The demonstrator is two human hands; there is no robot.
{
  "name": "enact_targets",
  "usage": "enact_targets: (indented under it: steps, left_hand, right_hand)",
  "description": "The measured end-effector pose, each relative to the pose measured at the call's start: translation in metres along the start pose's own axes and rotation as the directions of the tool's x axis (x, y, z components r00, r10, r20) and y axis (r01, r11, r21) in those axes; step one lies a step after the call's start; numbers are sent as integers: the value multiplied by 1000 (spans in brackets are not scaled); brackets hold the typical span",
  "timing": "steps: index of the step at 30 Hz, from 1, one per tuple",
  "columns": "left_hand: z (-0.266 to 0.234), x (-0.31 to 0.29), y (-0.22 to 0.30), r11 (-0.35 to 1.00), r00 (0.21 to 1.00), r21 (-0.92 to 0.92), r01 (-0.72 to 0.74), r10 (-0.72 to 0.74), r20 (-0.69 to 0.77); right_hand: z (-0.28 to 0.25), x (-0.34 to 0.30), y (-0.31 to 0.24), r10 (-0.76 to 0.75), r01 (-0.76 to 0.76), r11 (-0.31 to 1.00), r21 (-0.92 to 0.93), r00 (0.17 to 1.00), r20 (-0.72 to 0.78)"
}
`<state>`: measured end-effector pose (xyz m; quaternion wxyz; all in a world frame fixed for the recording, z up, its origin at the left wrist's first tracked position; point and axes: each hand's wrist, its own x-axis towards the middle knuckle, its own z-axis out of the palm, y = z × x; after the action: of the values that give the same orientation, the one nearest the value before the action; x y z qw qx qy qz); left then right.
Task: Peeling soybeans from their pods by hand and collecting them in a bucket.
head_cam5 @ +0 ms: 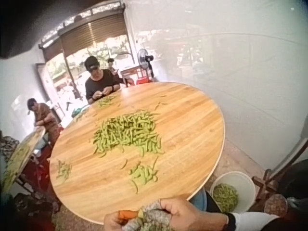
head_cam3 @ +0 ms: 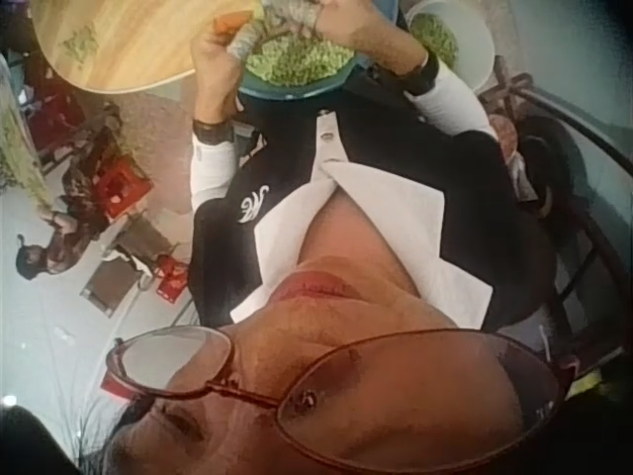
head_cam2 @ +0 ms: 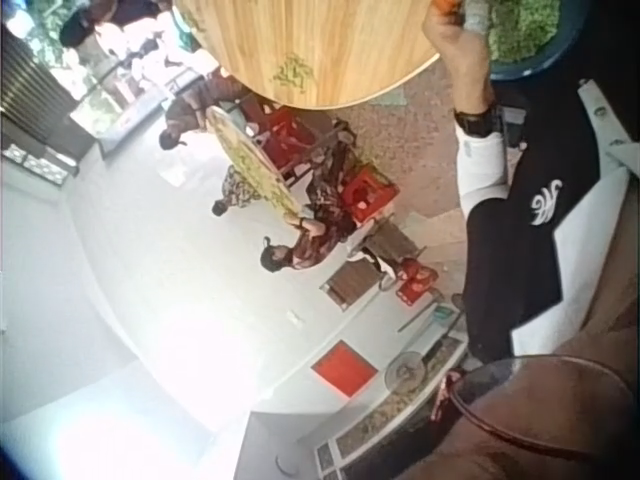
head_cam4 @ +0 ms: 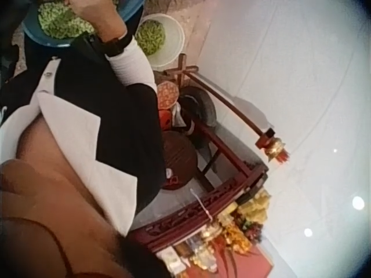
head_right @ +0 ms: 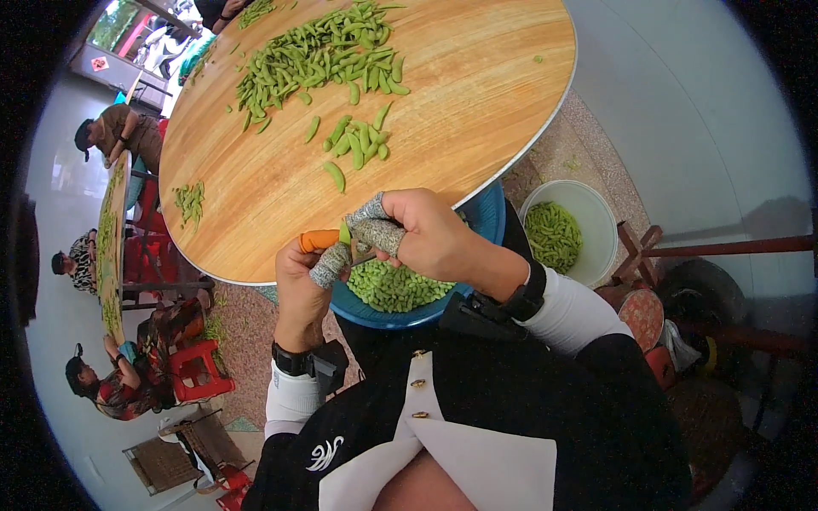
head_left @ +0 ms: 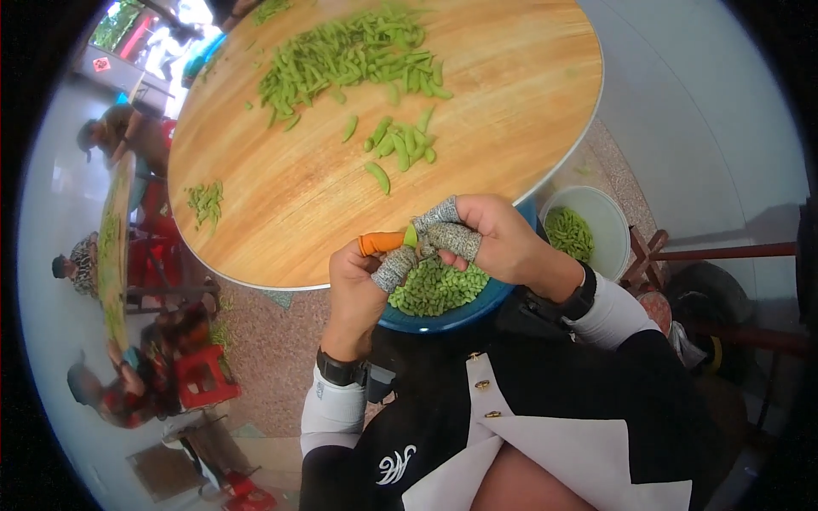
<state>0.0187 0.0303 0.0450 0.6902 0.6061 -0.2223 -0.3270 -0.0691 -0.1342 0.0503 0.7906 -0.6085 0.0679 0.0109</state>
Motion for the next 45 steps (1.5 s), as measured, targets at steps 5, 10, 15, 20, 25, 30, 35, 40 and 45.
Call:
enact_targets:
  steps: [5, 10, 15, 20, 25, 30, 35, 40, 45]
  left_hand:
    - [2, 1, -2, 1000, 1000, 3, -1, 1, 19]
    - [3, 0, -2, 1000, 999, 16, -4, 4, 35]
    - [6, 0, -2, 999, 999, 35, 16, -17, 48]
    - [10, 3, -4, 997, 995, -72, 16, -9, 99]
    - [15, 3, -11, 957, 991, 256, -136, 126, 55]
    - [18, 4, -4, 321, 864, 851, -415, 432, 259]
    - [15, 3, -19, 486, 875, 770, -415, 444, 191]
    - [17, 2, -29, 805, 917, 458, -378, 394, 64]
    - [15, 0, -22, 919, 993, -377, 113, -86, 85]
  right_hand:
    - [-1, -2, 4, -6, 4, 999, -40, 1000, -26]
    - [0, -4, 1, 19, -19, 1000, -20, 999, -41]
    - [-5, -5, 4, 15, -17, 999, -51, 999, -35]
    - [-1, -2, 11, -137, 126, 986, -108, 986, -100]
    - [-4, -2, 10, -15, 14, 1000, -14, 991, -130]
    - [-5, -3, 6, 34, -34, 999, -2, 985, -167]
    - [-6, -2, 14, 80, -74, 993, 89, 994, -71]
    - [-1, -1, 18, -50, 54, 997, 63, 996, -71]
    - [-10, 3, 26, -356, 361, 923, -135, 932, 62]
